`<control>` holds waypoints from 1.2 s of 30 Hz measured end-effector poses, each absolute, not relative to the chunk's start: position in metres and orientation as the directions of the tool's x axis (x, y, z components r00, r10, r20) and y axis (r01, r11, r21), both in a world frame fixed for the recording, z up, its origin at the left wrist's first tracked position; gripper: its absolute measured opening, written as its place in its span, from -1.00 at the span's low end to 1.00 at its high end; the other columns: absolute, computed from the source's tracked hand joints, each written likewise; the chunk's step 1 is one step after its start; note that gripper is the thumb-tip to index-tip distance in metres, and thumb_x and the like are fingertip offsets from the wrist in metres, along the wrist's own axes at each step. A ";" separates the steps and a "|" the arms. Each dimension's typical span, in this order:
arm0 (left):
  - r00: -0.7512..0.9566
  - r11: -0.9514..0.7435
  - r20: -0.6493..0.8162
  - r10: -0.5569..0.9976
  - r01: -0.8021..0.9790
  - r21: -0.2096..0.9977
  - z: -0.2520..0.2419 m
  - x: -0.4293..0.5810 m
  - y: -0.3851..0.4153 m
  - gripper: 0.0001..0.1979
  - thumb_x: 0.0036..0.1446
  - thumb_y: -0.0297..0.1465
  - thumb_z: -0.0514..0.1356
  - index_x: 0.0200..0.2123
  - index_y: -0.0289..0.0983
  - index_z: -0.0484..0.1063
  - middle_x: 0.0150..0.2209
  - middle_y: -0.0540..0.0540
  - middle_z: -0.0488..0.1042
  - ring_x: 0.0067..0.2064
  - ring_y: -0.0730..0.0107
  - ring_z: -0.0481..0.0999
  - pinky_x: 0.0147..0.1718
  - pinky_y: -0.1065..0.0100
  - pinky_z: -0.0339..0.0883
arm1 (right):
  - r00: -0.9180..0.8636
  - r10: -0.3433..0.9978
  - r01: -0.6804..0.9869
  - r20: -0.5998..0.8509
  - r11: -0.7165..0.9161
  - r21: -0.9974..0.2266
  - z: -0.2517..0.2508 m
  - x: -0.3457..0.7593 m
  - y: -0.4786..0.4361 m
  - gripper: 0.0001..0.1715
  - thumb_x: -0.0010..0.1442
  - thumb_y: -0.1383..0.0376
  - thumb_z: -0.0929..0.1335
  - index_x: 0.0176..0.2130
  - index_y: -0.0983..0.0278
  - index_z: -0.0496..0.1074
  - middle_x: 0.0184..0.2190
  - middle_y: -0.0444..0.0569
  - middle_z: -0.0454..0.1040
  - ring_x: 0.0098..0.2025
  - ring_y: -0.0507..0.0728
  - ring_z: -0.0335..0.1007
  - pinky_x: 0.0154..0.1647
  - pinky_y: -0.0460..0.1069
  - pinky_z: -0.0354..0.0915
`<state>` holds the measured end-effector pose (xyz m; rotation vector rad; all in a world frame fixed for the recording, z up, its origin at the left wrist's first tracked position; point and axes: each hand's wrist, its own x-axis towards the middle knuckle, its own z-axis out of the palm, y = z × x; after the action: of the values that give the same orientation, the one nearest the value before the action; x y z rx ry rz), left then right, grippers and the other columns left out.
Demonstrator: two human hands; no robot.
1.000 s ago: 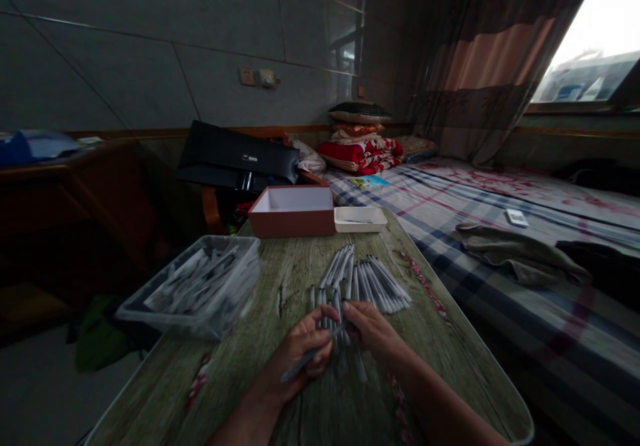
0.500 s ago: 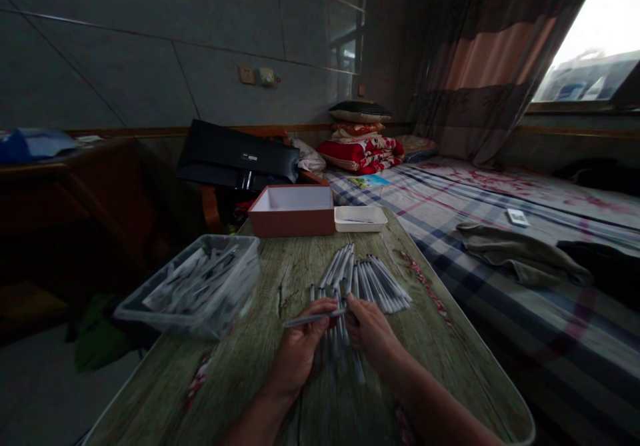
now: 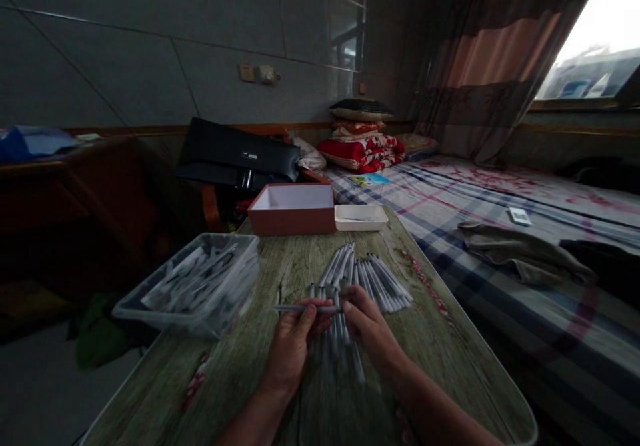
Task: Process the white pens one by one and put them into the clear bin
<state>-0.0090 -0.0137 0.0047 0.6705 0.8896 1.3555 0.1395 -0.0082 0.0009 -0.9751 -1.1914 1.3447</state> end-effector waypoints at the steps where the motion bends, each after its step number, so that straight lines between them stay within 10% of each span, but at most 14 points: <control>1: -0.010 0.118 -0.146 0.989 -0.532 0.838 0.005 -0.009 -0.014 -0.71 -0.06 -0.22 0.35 -0.33 -0.31 0.49 -0.31 -0.10 0.62 -0.24 0.26 0.60 -0.27 0.32 0.48 | -0.134 0.990 -0.152 0.035 0.015 -0.988 0.001 0.140 -0.007 -0.60 0.18 -0.02 0.28 -0.33 0.27 0.31 -0.54 -0.20 0.20 -0.59 -0.05 0.01 -0.62 -0.12 -0.05; 5: -0.023 0.112 -0.143 0.989 -0.510 0.853 0.007 -0.009 -0.014 -0.69 -0.07 -0.22 0.35 -0.33 -0.32 0.49 -0.31 -0.11 0.61 -0.24 0.25 0.60 -0.27 0.32 0.48 | -0.154 0.988 -0.002 -0.005 -0.006 -1.000 -0.004 0.140 -0.004 -0.46 0.22 -0.06 0.20 -0.57 0.27 0.19 -0.65 -0.21 0.10 -0.61 -0.05 -0.03 -0.61 -0.10 -0.07; 12: -0.032 0.106 -0.144 0.989 -0.528 0.843 0.001 -0.011 -0.010 -0.68 -0.08 -0.22 0.35 -0.33 -0.33 0.49 -0.31 -0.13 0.61 -0.25 0.22 0.61 -0.33 0.34 0.49 | -0.213 0.976 -0.234 0.050 -0.001 -0.972 -0.004 0.138 -0.007 -0.72 0.11 0.14 0.35 -0.23 0.22 0.24 -0.54 -0.26 0.17 -0.63 -0.07 -0.06 -0.63 -0.14 -0.09; 18: -0.002 0.115 -0.134 0.991 -0.501 0.858 0.000 -0.011 -0.012 -0.73 -0.02 -0.25 0.33 -0.31 -0.32 0.48 -0.29 -0.12 0.61 -0.23 0.25 0.60 -0.28 0.33 0.48 | -0.219 0.975 -0.095 -0.040 -0.062 -0.994 -0.002 0.138 -0.007 -0.49 0.19 -0.06 0.24 -0.53 0.26 0.19 -0.65 -0.23 0.07 -0.62 -0.06 -0.06 -0.63 -0.11 -0.10; 24: -0.008 0.113 -0.137 0.991 -0.519 0.847 0.001 -0.011 -0.011 -0.71 -0.04 -0.23 0.33 -0.32 -0.32 0.48 -0.29 -0.11 0.61 -0.25 0.30 0.60 -0.32 0.41 0.46 | -0.250 0.968 -0.249 -0.004 -0.068 -0.966 0.004 0.138 -0.010 -0.63 0.07 0.07 0.37 -0.21 0.21 0.24 -0.52 -0.24 0.17 -0.61 -0.07 -0.05 -0.65 -0.15 -0.13; 29: -0.003 0.124 -0.147 0.989 -0.512 0.850 0.003 -0.010 -0.012 -0.71 -0.07 -0.24 0.35 -0.33 -0.32 0.48 -0.31 -0.11 0.61 -0.25 0.27 0.60 -0.31 0.36 0.47 | -0.225 0.972 -0.123 -0.063 -0.093 -0.988 -0.004 0.136 -0.006 -0.48 0.15 -0.08 0.25 -0.54 0.27 0.20 -0.67 -0.23 0.08 -0.64 -0.07 -0.07 -0.66 -0.12 -0.12; 36: -0.012 0.107 -0.132 0.991 -0.512 0.852 0.003 -0.011 -0.010 -0.70 -0.07 -0.22 0.35 -0.33 -0.32 0.49 -0.29 -0.13 0.61 -0.26 0.25 0.60 -0.32 0.34 0.48 | -0.216 0.974 -0.257 -0.065 -0.121 -0.959 0.002 0.136 -0.010 -0.65 0.11 0.01 0.32 -0.29 0.24 0.26 -0.60 -0.27 0.14 -0.64 -0.07 -0.04 -0.69 -0.16 -0.12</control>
<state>-0.0108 -0.0096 0.0026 0.7001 0.8955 1.3593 0.1359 -0.0100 0.0016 -0.9646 -1.1014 1.5462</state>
